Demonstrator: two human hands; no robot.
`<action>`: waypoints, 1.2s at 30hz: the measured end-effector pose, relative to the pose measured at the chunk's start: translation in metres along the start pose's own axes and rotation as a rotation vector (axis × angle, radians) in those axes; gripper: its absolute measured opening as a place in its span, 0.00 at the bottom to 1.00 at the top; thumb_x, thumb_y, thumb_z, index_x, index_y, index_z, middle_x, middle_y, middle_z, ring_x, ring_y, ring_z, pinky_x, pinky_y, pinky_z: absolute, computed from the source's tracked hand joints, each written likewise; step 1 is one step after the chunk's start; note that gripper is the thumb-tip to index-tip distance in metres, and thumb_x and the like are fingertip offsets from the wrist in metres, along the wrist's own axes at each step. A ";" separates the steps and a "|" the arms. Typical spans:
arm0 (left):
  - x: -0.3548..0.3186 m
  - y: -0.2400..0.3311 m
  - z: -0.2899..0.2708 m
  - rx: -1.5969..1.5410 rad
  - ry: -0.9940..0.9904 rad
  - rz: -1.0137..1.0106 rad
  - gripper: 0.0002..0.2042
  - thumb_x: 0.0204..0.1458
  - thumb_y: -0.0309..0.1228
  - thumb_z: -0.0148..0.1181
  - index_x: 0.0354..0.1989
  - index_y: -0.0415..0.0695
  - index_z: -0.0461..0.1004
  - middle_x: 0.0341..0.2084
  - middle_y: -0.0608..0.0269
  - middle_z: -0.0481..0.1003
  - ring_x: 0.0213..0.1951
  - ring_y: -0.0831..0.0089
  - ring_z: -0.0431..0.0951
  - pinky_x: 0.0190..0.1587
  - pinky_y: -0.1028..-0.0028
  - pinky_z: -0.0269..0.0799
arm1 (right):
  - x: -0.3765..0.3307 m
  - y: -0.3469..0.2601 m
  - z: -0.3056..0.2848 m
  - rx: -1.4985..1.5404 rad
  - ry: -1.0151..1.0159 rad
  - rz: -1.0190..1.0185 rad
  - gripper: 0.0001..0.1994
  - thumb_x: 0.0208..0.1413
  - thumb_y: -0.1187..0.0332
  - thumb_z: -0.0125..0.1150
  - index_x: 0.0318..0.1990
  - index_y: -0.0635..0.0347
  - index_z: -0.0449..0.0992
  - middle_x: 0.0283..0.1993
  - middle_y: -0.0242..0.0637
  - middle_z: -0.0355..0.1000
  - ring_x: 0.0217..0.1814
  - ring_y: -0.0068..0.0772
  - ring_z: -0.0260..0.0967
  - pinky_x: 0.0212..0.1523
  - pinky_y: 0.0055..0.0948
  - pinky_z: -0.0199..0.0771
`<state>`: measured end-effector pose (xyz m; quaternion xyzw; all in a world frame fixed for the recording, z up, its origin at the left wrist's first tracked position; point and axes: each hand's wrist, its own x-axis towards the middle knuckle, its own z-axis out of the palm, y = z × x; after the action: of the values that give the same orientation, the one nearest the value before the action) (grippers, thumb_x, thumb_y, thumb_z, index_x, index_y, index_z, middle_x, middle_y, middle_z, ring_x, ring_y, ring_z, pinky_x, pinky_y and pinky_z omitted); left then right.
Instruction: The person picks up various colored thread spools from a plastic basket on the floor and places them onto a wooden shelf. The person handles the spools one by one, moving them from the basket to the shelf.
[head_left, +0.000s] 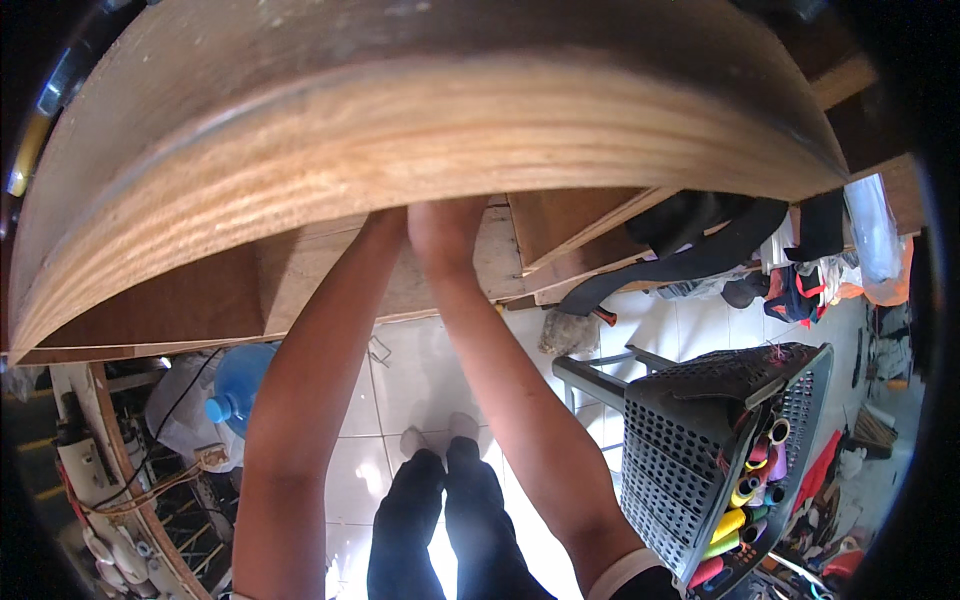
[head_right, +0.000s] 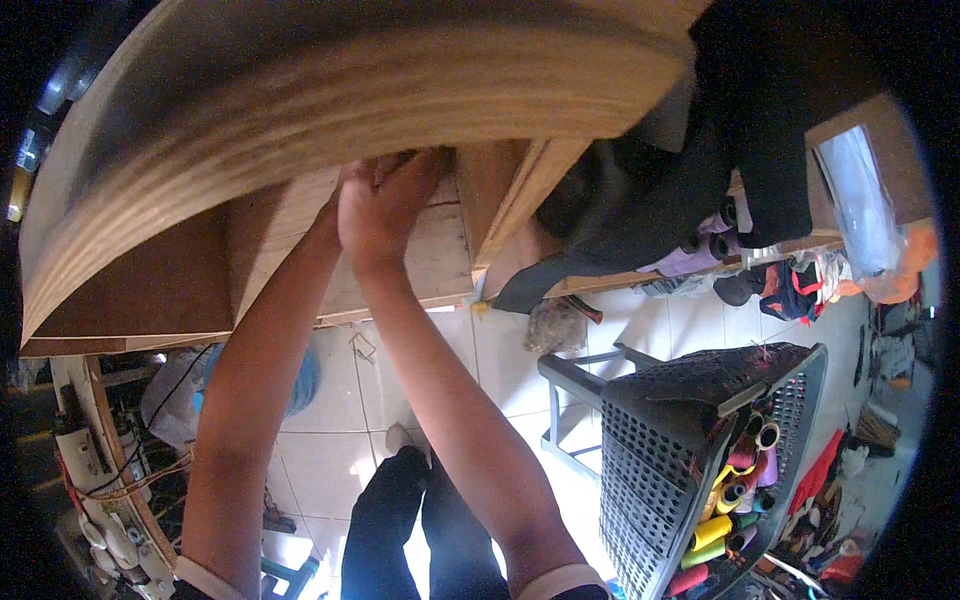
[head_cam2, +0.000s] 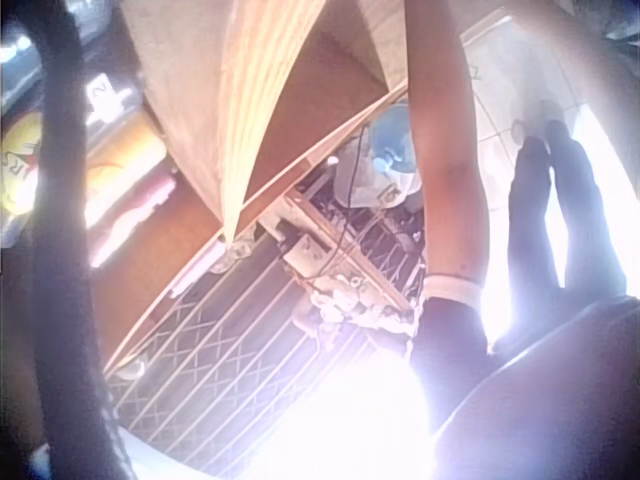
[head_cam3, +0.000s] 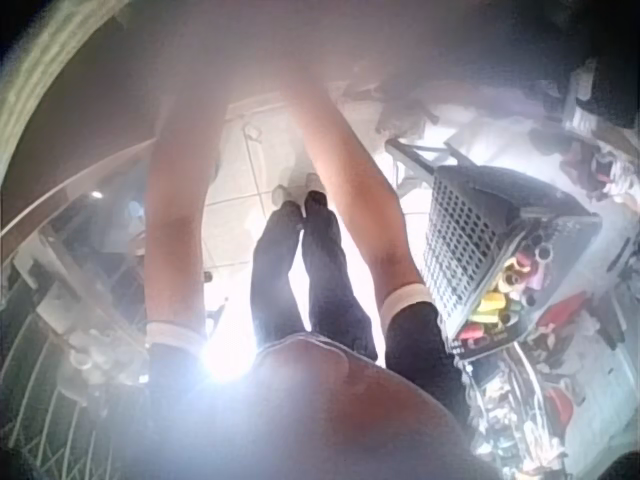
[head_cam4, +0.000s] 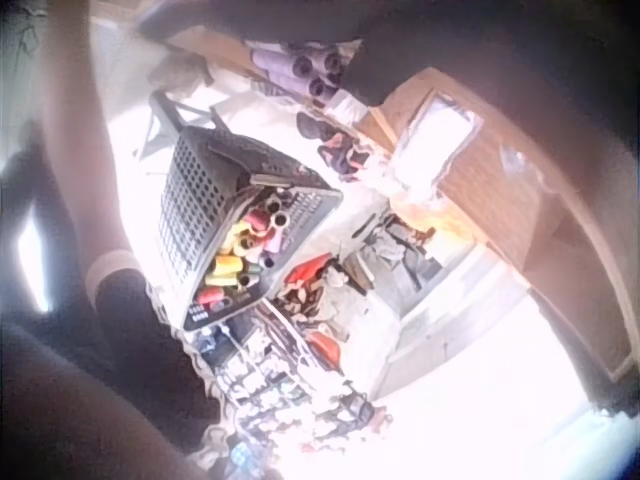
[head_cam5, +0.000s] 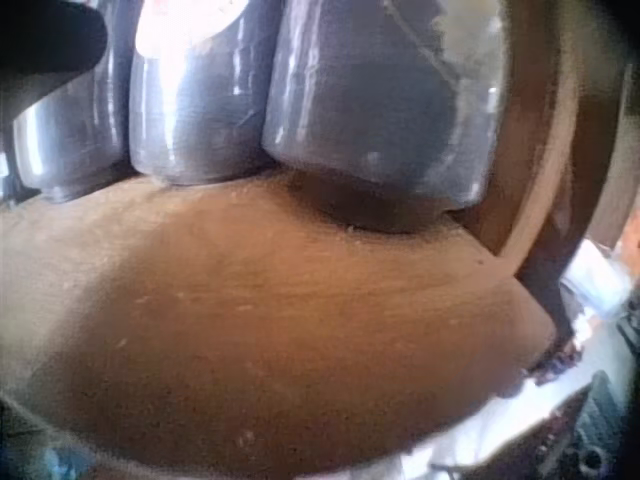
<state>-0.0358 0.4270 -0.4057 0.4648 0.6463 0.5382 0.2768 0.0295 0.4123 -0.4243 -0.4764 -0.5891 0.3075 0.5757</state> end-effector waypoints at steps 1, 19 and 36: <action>-0.002 0.003 0.000 0.007 -0.001 0.001 0.11 0.55 0.29 0.55 0.42 0.35 0.72 0.40 0.53 0.74 0.46 0.65 0.73 0.51 0.66 0.67 | -0.002 -0.007 0.000 -0.022 0.011 -0.018 0.15 0.55 0.66 0.52 0.44 0.71 0.70 0.50 0.52 0.68 0.55 0.47 0.62 0.57 0.42 0.57; -0.447 -0.009 -0.145 0.546 -0.879 -0.818 0.28 0.40 0.51 0.66 0.40 0.39 0.73 0.39 0.46 0.74 0.44 0.53 0.75 0.46 0.60 0.70 | -0.241 -0.186 -0.271 -0.187 -0.657 0.326 0.11 0.55 0.68 0.56 0.43 0.62 0.73 0.43 0.45 0.72 0.48 0.45 0.69 0.48 0.35 0.68; -0.402 0.053 -0.089 0.288 -1.024 -0.822 0.14 0.51 0.39 0.60 0.43 0.47 0.69 0.29 0.62 0.73 0.29 0.72 0.75 0.29 0.72 0.72 | -0.228 -0.259 -0.431 -0.380 -0.138 0.415 0.12 0.57 0.62 0.53 0.39 0.61 0.74 0.41 0.45 0.72 0.49 0.45 0.68 0.51 0.37 0.66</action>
<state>0.0707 0.0256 -0.3888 0.4101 0.6231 0.0090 0.6660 0.3681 0.0306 -0.2120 -0.6641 -0.5638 0.3347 0.3593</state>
